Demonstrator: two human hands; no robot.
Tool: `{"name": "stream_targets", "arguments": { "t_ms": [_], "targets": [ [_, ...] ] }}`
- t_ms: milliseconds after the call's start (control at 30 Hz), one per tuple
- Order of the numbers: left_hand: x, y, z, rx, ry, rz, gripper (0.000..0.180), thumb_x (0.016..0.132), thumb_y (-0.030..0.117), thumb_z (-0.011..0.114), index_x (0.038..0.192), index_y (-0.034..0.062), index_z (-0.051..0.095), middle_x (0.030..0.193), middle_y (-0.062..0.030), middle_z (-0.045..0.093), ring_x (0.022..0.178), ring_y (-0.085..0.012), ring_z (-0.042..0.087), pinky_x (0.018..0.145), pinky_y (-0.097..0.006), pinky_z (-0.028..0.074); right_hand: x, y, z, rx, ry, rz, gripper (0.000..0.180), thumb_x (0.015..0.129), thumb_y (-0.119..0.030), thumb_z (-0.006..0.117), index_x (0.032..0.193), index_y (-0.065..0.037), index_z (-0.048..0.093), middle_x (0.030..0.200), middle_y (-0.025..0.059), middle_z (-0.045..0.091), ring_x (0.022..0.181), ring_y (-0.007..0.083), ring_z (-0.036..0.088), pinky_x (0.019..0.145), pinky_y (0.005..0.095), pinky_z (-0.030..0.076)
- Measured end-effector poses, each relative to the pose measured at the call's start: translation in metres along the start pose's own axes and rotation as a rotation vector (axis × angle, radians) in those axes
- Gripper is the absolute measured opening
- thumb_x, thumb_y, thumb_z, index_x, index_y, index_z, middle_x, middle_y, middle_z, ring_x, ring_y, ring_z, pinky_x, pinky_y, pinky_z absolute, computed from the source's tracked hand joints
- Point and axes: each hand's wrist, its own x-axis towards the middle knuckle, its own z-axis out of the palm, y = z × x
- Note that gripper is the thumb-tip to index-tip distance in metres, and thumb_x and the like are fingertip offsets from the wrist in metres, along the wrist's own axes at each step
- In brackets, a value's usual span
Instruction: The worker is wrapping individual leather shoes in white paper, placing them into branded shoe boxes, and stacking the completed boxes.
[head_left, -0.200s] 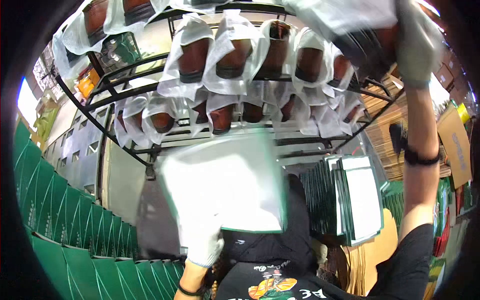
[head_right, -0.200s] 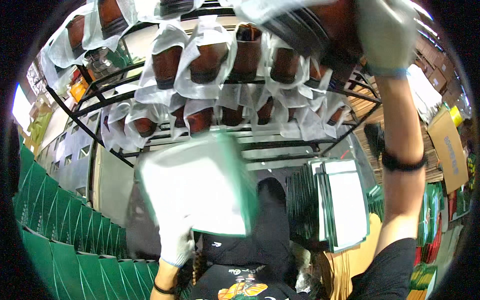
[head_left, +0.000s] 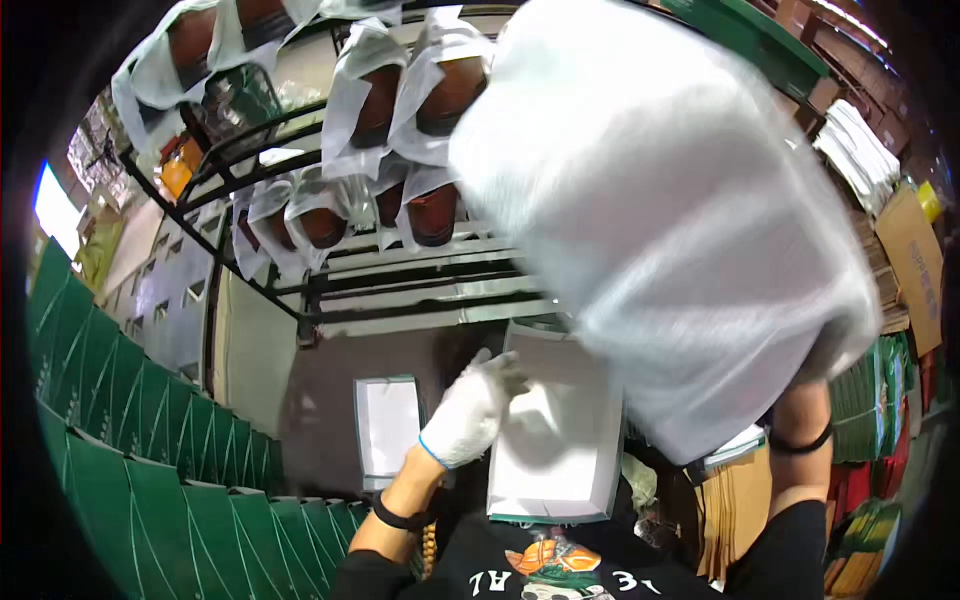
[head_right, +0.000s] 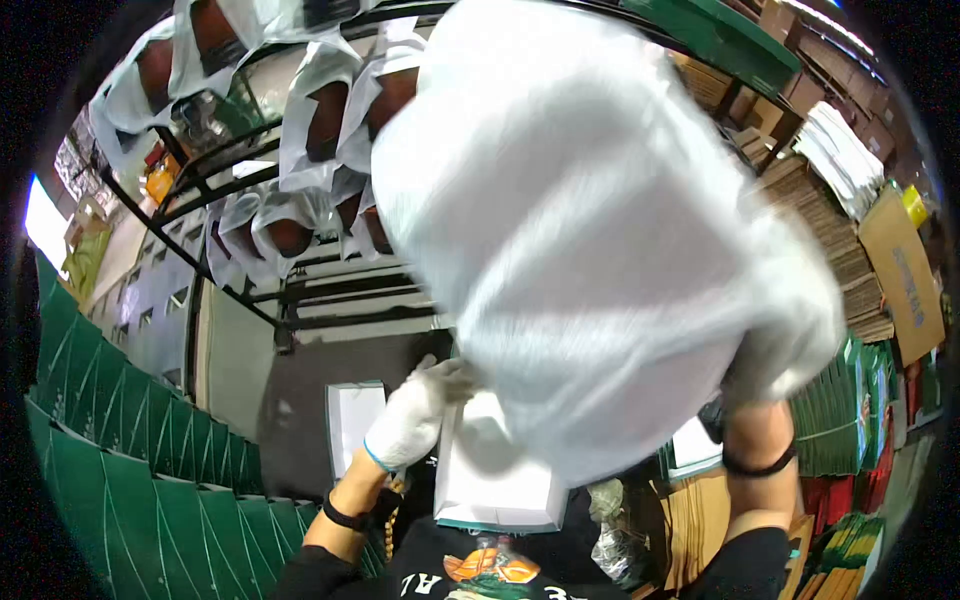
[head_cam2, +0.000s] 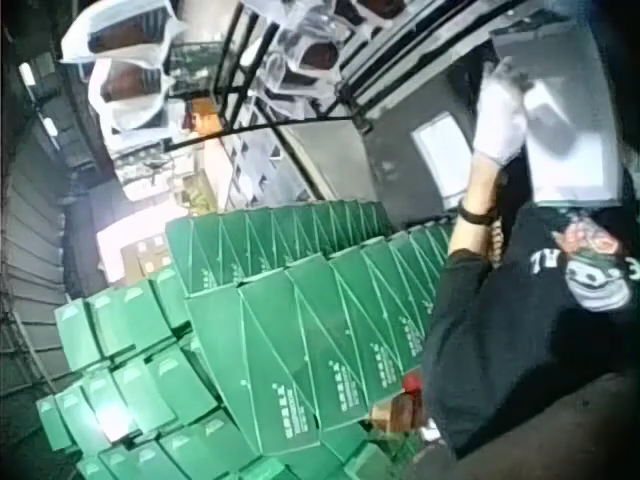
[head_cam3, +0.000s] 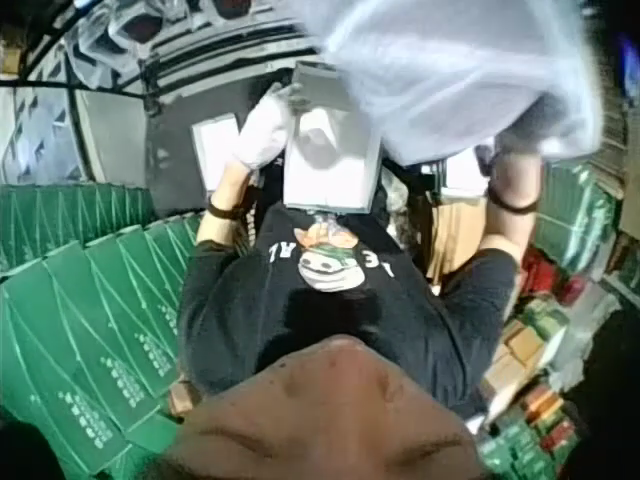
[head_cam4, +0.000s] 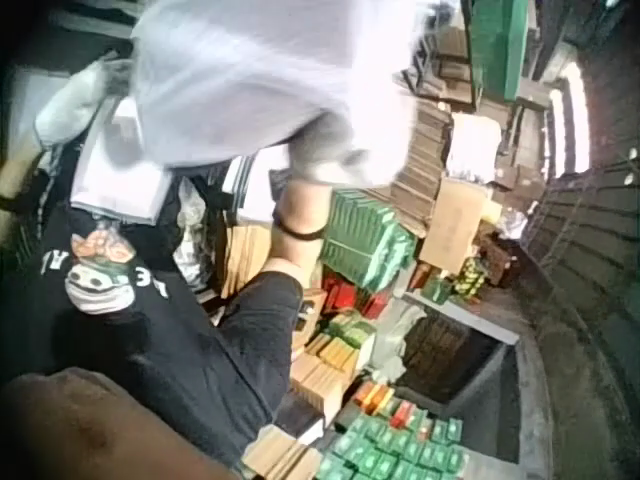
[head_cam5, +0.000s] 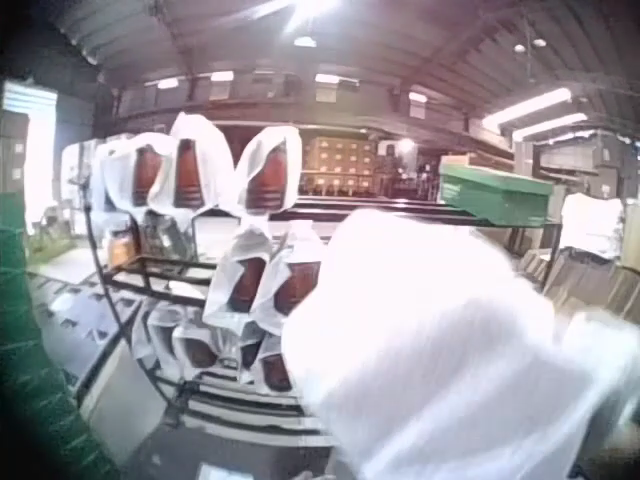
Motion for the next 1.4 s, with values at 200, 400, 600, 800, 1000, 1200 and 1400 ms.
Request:
{"name": "stream_targets", "arguments": {
  "t_ms": [200,400,600,800,1000,1200,1400],
  "targets": [
    [0.058,-0.017,0.012,-1.477,0.567,-0.536,0.040,0.108,0.018,0.063,0.145,0.0019,0.063,0.133,-0.0095,0.071,0.113,-0.0195,0.071,0.096,-0.035,0.058,0.019,-0.098,0.041,0.546,-0.399,0.011,0.050,0.074,-0.058,0.096,0.084,-0.014,0.075,0.066,-0.0022,0.058,0.053,0.0190,0.056,0.053,0.0353,0.040],
    [0.100,0.009,0.006,-0.082,0.070,-0.340,0.026,0.091,0.018,0.075,0.105,-0.0038,0.075,0.093,-0.0183,0.078,0.086,-0.0311,0.076,0.078,-0.043,0.061,0.076,-0.033,0.016,0.660,-0.673,0.244,0.035,0.088,-0.031,0.093,0.070,-0.007,0.075,0.059,0.0060,0.058,0.049,0.0209,0.057,0.049,0.0355,0.045],
    [0.115,0.011,0.075,0.548,0.190,-0.352,0.023,0.087,0.028,0.076,0.097,0.0075,0.078,0.114,-0.0175,0.072,0.109,-0.0354,0.069,0.086,-0.044,0.056,0.166,-0.013,0.073,0.847,-1.256,0.343,0.042,0.092,-0.034,0.090,0.071,-0.001,0.075,0.056,0.0031,0.059,0.051,0.0111,0.052,0.051,0.0330,0.044],
    [0.073,-0.034,0.146,-0.260,0.326,-0.473,0.068,0.101,0.041,0.067,0.160,0.0093,0.051,0.159,-0.0328,0.050,0.132,-0.0531,0.063,0.116,-0.060,0.049,0.020,-0.068,0.212,1.035,-1.552,0.118,0.034,0.081,-0.033,0.091,0.095,-0.003,0.085,0.083,0.0154,0.079,0.075,0.0252,0.072,0.072,0.0433,0.057],
    [0.075,-0.043,0.117,-1.282,0.688,-0.936,0.030,0.113,0.023,0.048,0.115,0.0034,0.071,0.114,-0.0122,0.069,0.086,-0.0252,0.072,0.087,-0.045,0.063,-0.003,-0.079,0.155,0.295,-0.739,0.223,0.067,0.085,-0.062,0.080,0.129,-0.011,0.076,0.106,0.0151,0.074,0.097,0.0385,0.070,0.088,0.0489,0.055],
    [0.100,0.017,0.069,0.039,0.148,-0.635,0.038,0.107,0.029,0.061,0.132,0.0005,0.063,0.130,-0.0197,0.068,0.105,-0.0364,0.074,0.091,-0.048,0.059,-0.022,-0.089,0.118,0.222,-0.851,0.388,0.073,0.084,-0.066,0.080,0.130,-0.010,0.076,0.086,0.0139,0.072,0.087,0.0358,0.072,0.083,0.0469,0.055],
    [0.088,0.026,0.064,0.144,0.073,-0.507,0.057,0.095,0.036,0.078,0.137,0.0009,0.061,0.146,-0.0269,0.055,0.120,-0.0487,0.068,0.095,-0.055,0.060,-0.088,-0.080,0.162,0.102,-0.962,0.493,0.048,0.094,-0.049,0.076,0.126,-0.013,0.078,0.103,0.0141,0.075,0.105,0.0355,0.072,0.097,0.0491,0.052]
  ]
}}
